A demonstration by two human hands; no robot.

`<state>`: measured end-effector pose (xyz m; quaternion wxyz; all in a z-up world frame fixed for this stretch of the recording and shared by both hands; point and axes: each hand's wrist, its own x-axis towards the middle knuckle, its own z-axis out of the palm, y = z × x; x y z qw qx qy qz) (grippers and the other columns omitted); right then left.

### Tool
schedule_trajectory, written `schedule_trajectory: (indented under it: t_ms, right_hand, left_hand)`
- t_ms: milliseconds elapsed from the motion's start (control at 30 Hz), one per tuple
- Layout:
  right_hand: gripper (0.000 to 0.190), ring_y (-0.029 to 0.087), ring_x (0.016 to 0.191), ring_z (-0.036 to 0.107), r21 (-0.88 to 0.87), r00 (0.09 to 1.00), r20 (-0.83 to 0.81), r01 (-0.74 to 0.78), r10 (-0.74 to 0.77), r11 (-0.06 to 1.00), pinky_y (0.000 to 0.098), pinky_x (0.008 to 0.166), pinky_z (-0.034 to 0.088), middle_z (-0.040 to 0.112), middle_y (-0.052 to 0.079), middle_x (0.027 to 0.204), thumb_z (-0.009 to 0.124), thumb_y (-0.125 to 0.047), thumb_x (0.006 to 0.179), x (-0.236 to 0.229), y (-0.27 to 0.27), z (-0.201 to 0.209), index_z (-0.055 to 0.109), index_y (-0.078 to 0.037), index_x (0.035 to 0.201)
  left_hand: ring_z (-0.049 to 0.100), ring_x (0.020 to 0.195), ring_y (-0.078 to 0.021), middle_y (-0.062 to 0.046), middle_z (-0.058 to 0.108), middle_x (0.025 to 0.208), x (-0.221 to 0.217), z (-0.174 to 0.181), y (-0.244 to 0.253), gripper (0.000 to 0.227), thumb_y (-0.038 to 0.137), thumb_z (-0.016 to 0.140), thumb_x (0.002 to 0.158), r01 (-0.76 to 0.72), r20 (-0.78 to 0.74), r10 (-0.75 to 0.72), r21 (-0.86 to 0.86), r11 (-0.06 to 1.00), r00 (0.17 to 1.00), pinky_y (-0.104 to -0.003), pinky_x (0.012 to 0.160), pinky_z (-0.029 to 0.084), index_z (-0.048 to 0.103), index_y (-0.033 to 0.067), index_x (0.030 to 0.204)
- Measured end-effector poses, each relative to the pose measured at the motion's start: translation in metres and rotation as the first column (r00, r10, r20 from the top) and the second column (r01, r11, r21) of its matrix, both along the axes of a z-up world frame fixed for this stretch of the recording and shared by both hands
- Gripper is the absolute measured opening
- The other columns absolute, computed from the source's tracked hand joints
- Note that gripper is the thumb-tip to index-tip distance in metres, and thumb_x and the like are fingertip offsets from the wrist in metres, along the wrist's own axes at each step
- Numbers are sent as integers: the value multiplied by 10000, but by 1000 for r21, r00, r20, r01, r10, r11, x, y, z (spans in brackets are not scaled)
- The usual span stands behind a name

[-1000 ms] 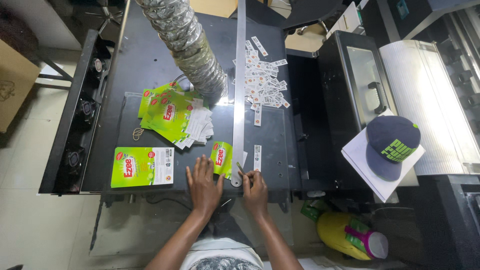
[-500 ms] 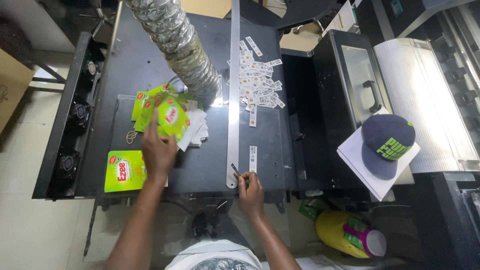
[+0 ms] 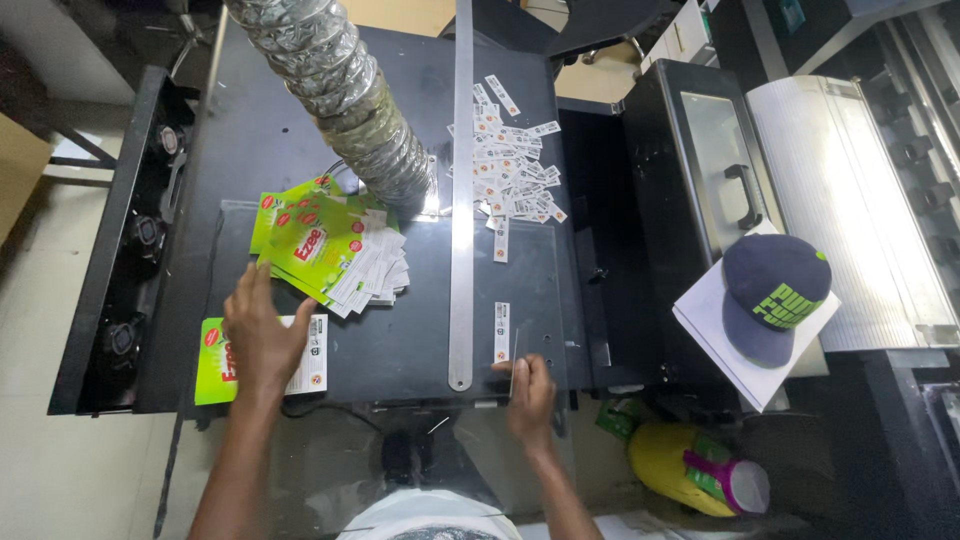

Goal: The person repeatedly cuts the top edge off green Ezee packets using a utility knife and a metal ruler as a guide. The cut pieces are discarded to the side while the trimmed packets are stacked.

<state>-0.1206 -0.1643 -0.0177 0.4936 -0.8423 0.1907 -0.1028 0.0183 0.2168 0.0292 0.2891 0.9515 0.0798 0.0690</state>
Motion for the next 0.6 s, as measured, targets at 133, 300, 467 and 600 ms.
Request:
schedule_trajectory:
  t_ms: [133,300,467,600]
  right_hand:
    - [398,221,985,857,130,985,-106,-119,133,984,360,884,679,891,97,1087,460,-410,1177,45,-26,-15,706,-103,1120]
    - [350,282,879,734,-106,993,-48,-109,105,988,479,816,496,808,58,986,464,-408,1207,155,-53,-52,629,-140,1052]
    - [368,370,1065,792,-134,991,23,-125,129,983,505,952,528,865,93,1097,452,-407,1164,252,-51,-30,673,-122,1088]
    - [314,360,1091,797,-135,989,33,-139,145,981,501,943,523,873,92,1166,454,-400,1159,287,-57,-23,606,-129,1123]
  left_hand:
    - [675,1382,-401,-239,744,1515,-34,-29,50,686,222,901,962,108,170,-113,39,993,979,-567,1184,491,709,13,1586]
    - [549,1647,-394,-72,694,1648,-73,-73,102,856,482,996,724,280,48,-293,180,943,955,-608,1265,459,750,183,1487]
    - [470,1684,-253,-18,636,1696,-87,-69,101,902,423,996,763,323,-141,-299,197,926,944,-636,1365,327,680,230,1586]
    - [525,1646,-283,-35,663,1672,-91,-52,96,869,326,1049,726,342,-126,-323,183,922,938,-667,1335,379,726,253,1530]
